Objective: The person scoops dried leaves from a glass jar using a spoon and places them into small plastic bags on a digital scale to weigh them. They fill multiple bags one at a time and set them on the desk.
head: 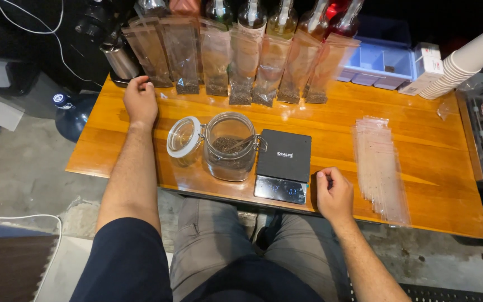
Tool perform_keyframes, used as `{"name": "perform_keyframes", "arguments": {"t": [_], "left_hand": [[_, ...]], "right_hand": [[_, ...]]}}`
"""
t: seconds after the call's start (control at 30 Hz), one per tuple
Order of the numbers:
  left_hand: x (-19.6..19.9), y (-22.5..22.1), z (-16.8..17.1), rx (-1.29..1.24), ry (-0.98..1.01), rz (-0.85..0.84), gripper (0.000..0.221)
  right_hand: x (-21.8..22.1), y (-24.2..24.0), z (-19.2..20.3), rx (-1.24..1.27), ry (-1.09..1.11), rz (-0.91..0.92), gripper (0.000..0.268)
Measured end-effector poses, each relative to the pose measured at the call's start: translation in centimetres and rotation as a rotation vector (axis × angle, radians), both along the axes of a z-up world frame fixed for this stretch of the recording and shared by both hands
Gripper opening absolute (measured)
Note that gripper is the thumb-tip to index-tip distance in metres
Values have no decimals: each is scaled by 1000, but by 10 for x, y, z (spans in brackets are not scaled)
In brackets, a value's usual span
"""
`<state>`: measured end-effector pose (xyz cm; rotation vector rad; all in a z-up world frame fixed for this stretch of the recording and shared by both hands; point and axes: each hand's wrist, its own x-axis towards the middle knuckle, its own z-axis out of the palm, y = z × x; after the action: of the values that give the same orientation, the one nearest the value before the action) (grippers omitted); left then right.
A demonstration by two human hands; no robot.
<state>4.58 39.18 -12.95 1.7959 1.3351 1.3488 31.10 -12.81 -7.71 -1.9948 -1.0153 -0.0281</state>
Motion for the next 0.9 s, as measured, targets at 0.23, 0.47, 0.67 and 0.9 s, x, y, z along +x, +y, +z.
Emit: {"name": "perform_keyframes", "arguments": {"t": [0.23,0.47,0.67,0.9], "left_hand": [[-5,-5,6,-70,-26,-127,29],[-25,-36,25,-109,-27,-100,31],[-87,-61,35,266,30,-6,41],[-161,-165,88,44,126,717,51]], "right_hand": [[3,-1,-4,3,11,1,14],[5,-1,-6,16,18,23,14],[2,-3,1,32,43,38,16],[1,-5,4,-72,106,35,24]]}}
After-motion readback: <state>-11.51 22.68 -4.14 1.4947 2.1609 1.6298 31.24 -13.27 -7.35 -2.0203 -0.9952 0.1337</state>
